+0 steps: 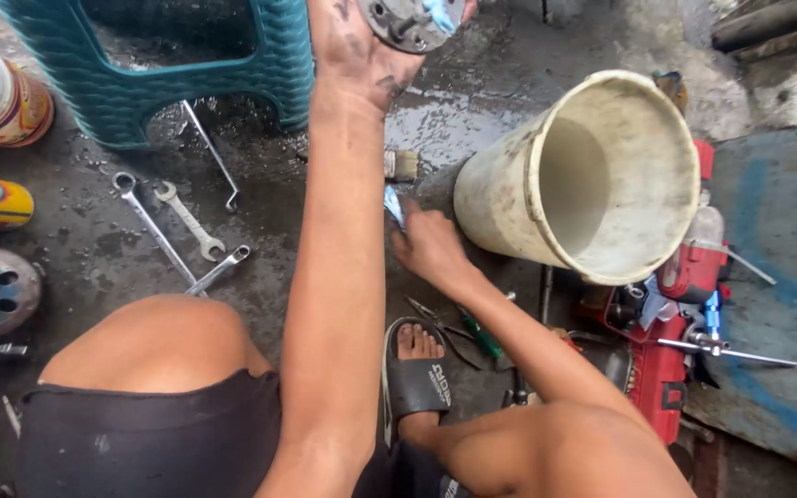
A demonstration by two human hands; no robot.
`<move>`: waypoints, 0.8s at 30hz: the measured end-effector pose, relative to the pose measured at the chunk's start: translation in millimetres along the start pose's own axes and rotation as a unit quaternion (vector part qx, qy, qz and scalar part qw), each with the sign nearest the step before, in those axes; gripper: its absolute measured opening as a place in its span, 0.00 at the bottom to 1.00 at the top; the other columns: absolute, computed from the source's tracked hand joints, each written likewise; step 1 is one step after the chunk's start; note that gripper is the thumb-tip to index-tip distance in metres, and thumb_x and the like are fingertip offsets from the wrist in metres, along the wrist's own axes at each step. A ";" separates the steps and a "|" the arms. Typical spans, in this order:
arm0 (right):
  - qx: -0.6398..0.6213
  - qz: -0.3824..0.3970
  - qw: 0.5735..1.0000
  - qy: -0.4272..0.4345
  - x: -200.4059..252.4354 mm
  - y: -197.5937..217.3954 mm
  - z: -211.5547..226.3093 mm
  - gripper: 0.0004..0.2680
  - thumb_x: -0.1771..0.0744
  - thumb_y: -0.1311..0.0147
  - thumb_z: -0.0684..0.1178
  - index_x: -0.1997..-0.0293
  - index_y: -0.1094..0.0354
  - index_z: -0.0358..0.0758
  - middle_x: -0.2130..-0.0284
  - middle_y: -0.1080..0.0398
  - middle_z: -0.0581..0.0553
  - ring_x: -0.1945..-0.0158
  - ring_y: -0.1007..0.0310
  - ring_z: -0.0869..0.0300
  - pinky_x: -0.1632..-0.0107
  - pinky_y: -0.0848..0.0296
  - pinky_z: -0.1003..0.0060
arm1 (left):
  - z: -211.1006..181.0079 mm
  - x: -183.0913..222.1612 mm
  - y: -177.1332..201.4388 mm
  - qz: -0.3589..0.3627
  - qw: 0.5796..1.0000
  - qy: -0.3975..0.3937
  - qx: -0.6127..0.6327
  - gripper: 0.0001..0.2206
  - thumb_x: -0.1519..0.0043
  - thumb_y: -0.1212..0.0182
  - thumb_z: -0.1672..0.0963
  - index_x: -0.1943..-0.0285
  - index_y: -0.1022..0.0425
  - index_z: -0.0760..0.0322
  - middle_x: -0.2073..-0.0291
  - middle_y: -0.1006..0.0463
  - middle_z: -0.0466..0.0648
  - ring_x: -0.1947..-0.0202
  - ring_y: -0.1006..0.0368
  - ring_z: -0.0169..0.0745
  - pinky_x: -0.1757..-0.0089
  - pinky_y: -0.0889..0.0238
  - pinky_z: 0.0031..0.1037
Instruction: Cleaning a motorcycle clutch bell by scrubbing it with a brush and rinsing it in a bucket of water.
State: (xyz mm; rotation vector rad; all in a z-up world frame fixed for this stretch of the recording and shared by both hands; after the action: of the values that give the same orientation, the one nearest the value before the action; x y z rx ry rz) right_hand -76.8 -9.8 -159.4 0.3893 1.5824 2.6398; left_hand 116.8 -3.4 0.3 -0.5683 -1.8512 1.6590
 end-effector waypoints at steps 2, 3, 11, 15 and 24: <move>-0.051 0.010 0.999 -0.006 -12.7 -41.1 -4.0 0.12 0.39 0.44 0.46 0.59 0.34 0.25 0.70 0.26 0.24 0.69 0.26 0.28 0.67 0.28 0.39 | 2.0 6.7 5.6 -0.004 1.000 -0.011 -0.022 0.43 0.45 0.58 0.44 0.24 0.51 0.75 0.29 0.44 0.77 0.34 0.42 0.86 0.46 0.36 0.69; -0.014 -0.044 0.999 -0.001 -18.5 -36.1 5.2 0.16 0.36 0.48 0.48 0.50 0.37 0.23 0.60 0.33 0.21 0.66 0.30 0.28 0.63 0.31 0.37 | 2.6 8.7 2.6 0.029 0.998 -0.021 -0.053 0.36 0.40 0.58 0.44 0.29 0.42 0.74 0.40 0.33 0.73 0.44 0.31 0.76 0.51 0.29 0.65; 0.103 -0.196 0.959 0.175 -95.1 -9.0 33.8 0.18 0.34 0.55 0.54 0.43 0.35 0.31 0.46 0.33 0.30 0.44 0.39 0.39 0.40 0.53 0.36 | 13.5 24.1 -46.3 0.068 0.995 0.056 -0.040 0.23 0.36 0.52 0.45 0.48 0.23 0.66 0.58 0.18 0.57 0.59 0.20 0.61 0.57 0.28 0.62; 0.086 -0.182 0.960 0.195 -74.8 33.5 56.4 0.11 0.39 0.45 0.53 0.61 0.29 0.37 0.64 0.29 0.33 0.69 0.33 0.38 0.68 0.39 0.43 | 4.8 28.9 -84.9 -0.017 0.987 0.042 -0.154 0.30 0.42 0.53 0.43 0.47 0.27 0.73 0.61 0.20 0.63 0.63 0.22 0.63 0.63 0.25 0.63; -0.051 -0.158 0.977 0.130 48.4 320.0 25.9 0.09 0.36 0.40 0.45 0.58 0.29 0.29 0.69 0.26 0.35 0.67 0.26 0.47 0.67 0.28 0.56 | 46.5 39.1 -106.1 -0.081 0.989 0.027 -0.123 0.38 0.44 0.60 0.42 0.33 0.37 0.76 0.51 0.27 0.75 0.56 0.26 0.69 0.58 0.27 0.63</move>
State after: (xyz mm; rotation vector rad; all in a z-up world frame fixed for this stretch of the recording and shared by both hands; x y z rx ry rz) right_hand -87.4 -133.0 140.8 -0.2068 1.4168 2.5829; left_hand 63.9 -26.3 108.0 -0.5417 -2.0194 1.3100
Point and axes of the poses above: each hand's wrist, its own x-axis away from the middle knuckle, its own y-axis out of the back of the hand, z = x × y, the point moved 10 cm from there along -x, towards the middle knuckle
